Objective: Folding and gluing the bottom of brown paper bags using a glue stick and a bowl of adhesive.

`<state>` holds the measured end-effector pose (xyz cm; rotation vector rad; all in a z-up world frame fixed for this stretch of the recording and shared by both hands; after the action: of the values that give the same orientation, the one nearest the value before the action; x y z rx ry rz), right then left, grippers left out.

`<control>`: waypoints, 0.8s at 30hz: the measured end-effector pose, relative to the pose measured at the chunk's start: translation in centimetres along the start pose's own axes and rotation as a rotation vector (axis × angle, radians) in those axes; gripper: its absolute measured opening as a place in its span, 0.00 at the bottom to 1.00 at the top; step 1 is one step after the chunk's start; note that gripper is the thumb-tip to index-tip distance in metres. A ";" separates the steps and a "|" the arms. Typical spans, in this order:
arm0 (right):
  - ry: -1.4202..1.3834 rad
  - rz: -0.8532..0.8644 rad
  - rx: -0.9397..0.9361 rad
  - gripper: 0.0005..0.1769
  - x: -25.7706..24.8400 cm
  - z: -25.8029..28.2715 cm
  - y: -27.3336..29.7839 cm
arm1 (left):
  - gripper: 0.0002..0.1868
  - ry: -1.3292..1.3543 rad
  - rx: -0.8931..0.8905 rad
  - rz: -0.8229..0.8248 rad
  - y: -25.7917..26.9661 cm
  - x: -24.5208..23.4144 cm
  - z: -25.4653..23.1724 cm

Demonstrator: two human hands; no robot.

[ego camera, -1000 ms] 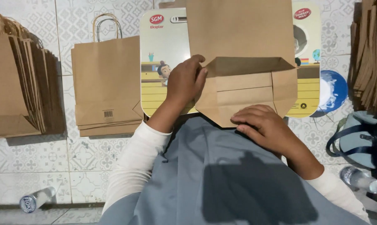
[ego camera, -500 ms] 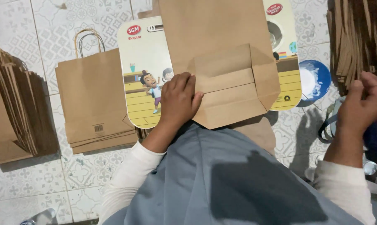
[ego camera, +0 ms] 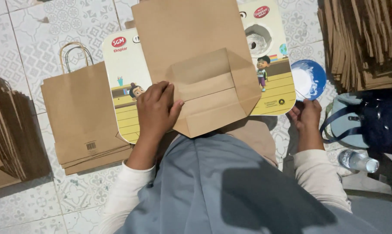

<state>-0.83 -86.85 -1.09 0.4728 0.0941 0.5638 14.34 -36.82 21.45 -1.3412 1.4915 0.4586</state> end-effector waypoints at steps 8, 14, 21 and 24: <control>0.163 -0.074 -0.082 0.14 0.4 1.4 -1.9 | 0.26 0.023 -0.041 -0.009 1.1 -1.7 2.8; 0.266 -0.110 -0.161 0.22 0.0 6.3 -2.7 | 0.23 0.038 -0.034 -0.042 1.2 -2.7 3.2; 0.358 0.291 -0.441 0.30 7.5 20.6 4.6 | 0.23 0.011 -0.041 -0.065 1.7 -1.9 3.4; 0.478 0.526 -0.430 0.32 11.5 23.0 6.9 | 0.22 0.036 -0.068 -0.045 1.5 -2.2 3.1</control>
<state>10.42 -84.93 22.99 -0.0752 0.3021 1.1784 14.01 -32.71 21.61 -1.4404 1.4831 0.4623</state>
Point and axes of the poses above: each hand's wrist, its own y-axis away from the middle knuckle, its own x-axis out of the palm, z = x × y, the point moved 5 cm from there along -y, towards the middle knuckle, and after that the axes turned 7 degrees about -x, right-handed, at the moved point
